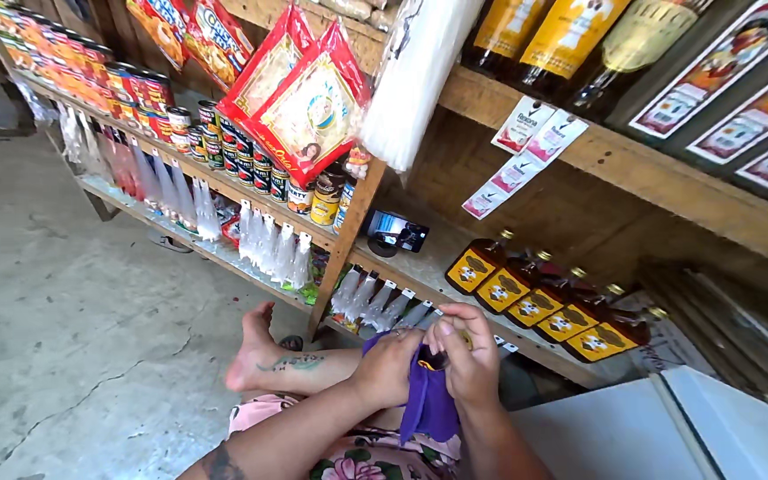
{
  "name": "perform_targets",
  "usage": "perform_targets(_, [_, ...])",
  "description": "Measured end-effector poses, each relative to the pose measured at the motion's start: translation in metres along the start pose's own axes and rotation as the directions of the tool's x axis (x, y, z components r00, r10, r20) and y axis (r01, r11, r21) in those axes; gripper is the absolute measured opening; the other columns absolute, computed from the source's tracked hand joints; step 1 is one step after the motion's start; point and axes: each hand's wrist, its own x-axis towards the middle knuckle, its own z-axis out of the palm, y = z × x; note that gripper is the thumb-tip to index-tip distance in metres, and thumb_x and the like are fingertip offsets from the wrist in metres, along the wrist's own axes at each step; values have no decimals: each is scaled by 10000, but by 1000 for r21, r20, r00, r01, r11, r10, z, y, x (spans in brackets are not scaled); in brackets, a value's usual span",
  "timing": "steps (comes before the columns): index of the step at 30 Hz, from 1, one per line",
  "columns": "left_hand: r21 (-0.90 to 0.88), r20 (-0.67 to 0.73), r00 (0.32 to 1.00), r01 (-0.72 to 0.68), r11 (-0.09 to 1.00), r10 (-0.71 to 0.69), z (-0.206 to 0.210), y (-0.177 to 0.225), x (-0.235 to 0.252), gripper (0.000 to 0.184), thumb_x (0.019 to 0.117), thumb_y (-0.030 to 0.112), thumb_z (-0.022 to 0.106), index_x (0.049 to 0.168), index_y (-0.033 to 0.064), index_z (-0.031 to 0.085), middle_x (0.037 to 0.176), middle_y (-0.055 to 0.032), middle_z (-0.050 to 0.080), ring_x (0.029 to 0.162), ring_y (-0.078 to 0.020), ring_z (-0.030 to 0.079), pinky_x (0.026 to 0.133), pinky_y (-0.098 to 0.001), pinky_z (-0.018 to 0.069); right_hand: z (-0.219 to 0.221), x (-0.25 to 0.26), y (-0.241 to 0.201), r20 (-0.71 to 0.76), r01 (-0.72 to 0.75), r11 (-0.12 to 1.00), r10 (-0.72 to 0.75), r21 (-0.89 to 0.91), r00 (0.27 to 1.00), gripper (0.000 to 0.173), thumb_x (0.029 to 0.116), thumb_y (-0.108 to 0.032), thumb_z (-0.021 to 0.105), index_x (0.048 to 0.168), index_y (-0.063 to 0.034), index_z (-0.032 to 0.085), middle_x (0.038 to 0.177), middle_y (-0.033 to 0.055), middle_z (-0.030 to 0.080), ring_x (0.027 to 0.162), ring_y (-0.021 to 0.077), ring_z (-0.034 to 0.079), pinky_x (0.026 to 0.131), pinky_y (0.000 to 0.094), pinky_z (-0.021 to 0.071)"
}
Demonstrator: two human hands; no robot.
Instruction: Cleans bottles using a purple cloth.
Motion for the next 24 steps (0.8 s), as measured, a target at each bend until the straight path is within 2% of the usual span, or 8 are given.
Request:
perform_targets(5, [5, -19, 1000, -6, 1000, 6, 2, -3, -1, 489, 848, 179, 706, 1288, -3, 595, 1264, -176, 660, 1242, -304, 604, 1101, -471, 435, -1, 2, 6, 36, 10, 1000, -10, 18, 999, 216, 992, -131, 598, 1193, -167, 668, 812, -92, 624, 637, 3, 576, 634, 195, 536])
perform_targets(24, [-4, -14, 1000, -4, 1000, 4, 3, -7, 3, 512, 847, 165, 706, 1314, -7, 587, 1283, -182, 655, 1257, -314, 595, 1106, -476, 433, -7, 7, 12, 61, 25, 999, -27, 38, 998, 213, 1020, -146, 556, 1195, -185, 673, 761, -93, 611, 634, 11, 577, 650, 207, 537])
